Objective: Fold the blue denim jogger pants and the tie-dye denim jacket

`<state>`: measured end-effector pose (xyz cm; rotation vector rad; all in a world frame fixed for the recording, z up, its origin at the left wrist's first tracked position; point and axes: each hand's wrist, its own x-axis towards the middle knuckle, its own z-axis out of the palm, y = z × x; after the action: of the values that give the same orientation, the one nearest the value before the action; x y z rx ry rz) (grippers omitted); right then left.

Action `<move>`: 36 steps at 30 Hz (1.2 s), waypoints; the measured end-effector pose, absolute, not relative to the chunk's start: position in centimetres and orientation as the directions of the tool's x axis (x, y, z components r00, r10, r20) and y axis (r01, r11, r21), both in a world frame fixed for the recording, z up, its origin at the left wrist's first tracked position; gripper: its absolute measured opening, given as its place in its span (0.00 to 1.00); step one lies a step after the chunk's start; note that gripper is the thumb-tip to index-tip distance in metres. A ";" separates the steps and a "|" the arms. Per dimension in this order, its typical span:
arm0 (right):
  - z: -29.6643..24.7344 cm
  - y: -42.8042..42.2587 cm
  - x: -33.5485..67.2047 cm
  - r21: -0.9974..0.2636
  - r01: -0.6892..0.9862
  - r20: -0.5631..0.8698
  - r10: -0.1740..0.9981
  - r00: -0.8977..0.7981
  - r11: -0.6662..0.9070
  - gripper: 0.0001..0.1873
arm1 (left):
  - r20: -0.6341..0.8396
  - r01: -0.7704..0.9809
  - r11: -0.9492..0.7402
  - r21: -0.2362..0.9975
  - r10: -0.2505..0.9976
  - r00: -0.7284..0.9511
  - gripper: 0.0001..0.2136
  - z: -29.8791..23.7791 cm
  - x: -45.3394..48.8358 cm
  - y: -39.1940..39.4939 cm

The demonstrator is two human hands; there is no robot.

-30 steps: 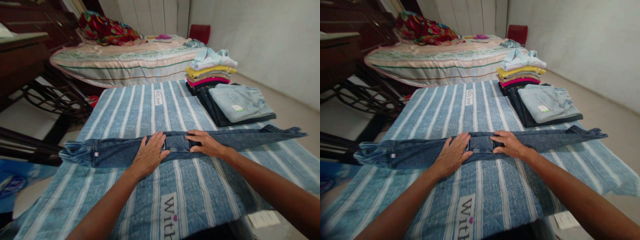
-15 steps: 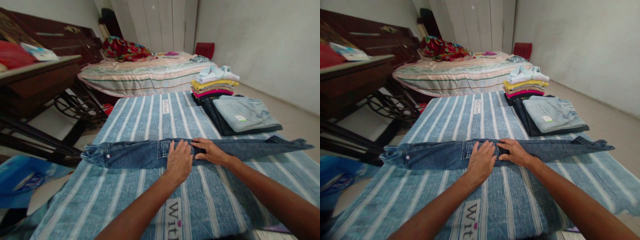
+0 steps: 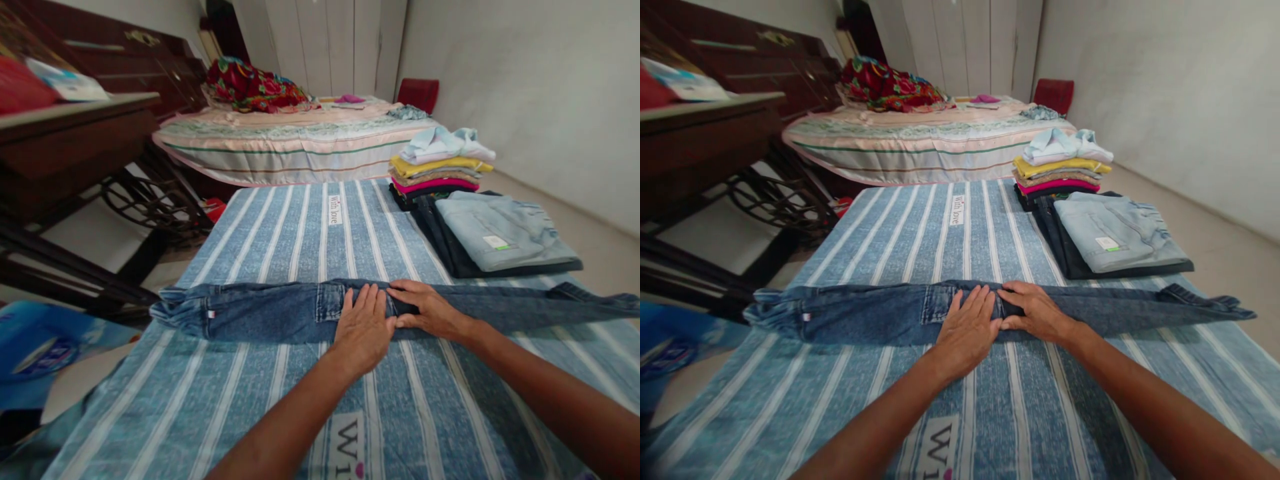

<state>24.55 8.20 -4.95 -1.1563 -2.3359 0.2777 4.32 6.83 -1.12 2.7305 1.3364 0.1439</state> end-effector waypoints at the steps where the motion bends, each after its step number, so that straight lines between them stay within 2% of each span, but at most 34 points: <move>1: -4.9 8.2 24.5 -0.388 0.686 0.348 0.787 -0.510 0.616 0.33 | 0.041 0.776 -0.617 0.131 0.785 0.618 0.26 -1.2 4.3 6.9; 7: -4.7 8.5 24.7 -0.440 0.667 0.305 0.798 -0.519 0.602 0.34 | 0.101 0.763 -0.638 0.108 0.770 0.630 0.23 -1.4 4.0 6.7; 10: -4.0 8.4 24.6 -0.563 0.630 0.257 0.838 -0.481 0.534 0.35 | 0.117 0.773 -0.629 0.085 0.776 0.619 0.22 -1.5 4.1 6.7; 12: -3.0 8.2 24.0 -0.710 0.561 0.239 0.895 -0.377 0.426 0.32 | 0.120 0.781 -0.620 0.075 0.783 0.611 0.22 -1.6 4.2 6.8; 13: -2.4 8.2 23.3 -0.798 0.483 0.248 0.927 -0.281 0.360 0.30 | 0.120 0.782 -0.619 0.072 0.784 0.609 0.22 -1.6 4.3 6.8; 15: -1.5 8.3 21.4 -0.943 0.201 0.262 0.964 -0.035 0.264 0.25 | 0.124 0.781 -0.620 0.072 0.783 0.610 0.22 -1.7 4.4 6.9; 17: -1.1 8.7 19.1 -0.961 -0.120 0.232 0.961 0.153 0.251 0.24 | 0.120 0.781 -0.619 0.076 0.784 0.609 0.22 -1.7 4.4 7.1; 18: -1.2 8.9 18.0 -0.947 -0.200 0.212 0.958 0.194 0.250 0.24 | 0.113 0.781 -0.620 0.080 0.784 0.611 0.22 -1.7 4.5 7.1; 19: -1.5 9.2 17.0 -0.947 -0.207 0.202 0.955 0.215 0.247 0.25 | 0.105 0.780 -0.619 0.087 0.785 0.611 0.22 -1.6 4.5 7.1; 22: -2.9 9.6 15.4 -0.969 -0.085 0.209 0.951 0.226 0.233 0.26 | 0.083 0.786 -0.602 0.141 0.798 0.597 0.23 -1.4 4.4 7.2; 27: -3.8 9.4 15.5 -0.957 0.113 0.282 0.950 0.136 0.268 0.27 | 0.018 0.748 -0.614 0.253 0.776 0.631 0.26 -0.7 4.1 7.3; 36: -3.5 9.5 15.3 -0.845 0.419 0.352 0.935 -0.035 0.333 0.31 | -0.051 0.679 -0.684 0.266 0.693 0.719 0.27 -0.6 3.7 7.5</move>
<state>15.34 9.55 -3.46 -1.2452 -1.6284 0.6681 3.66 7.49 -0.60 2.6588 1.0838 0.0774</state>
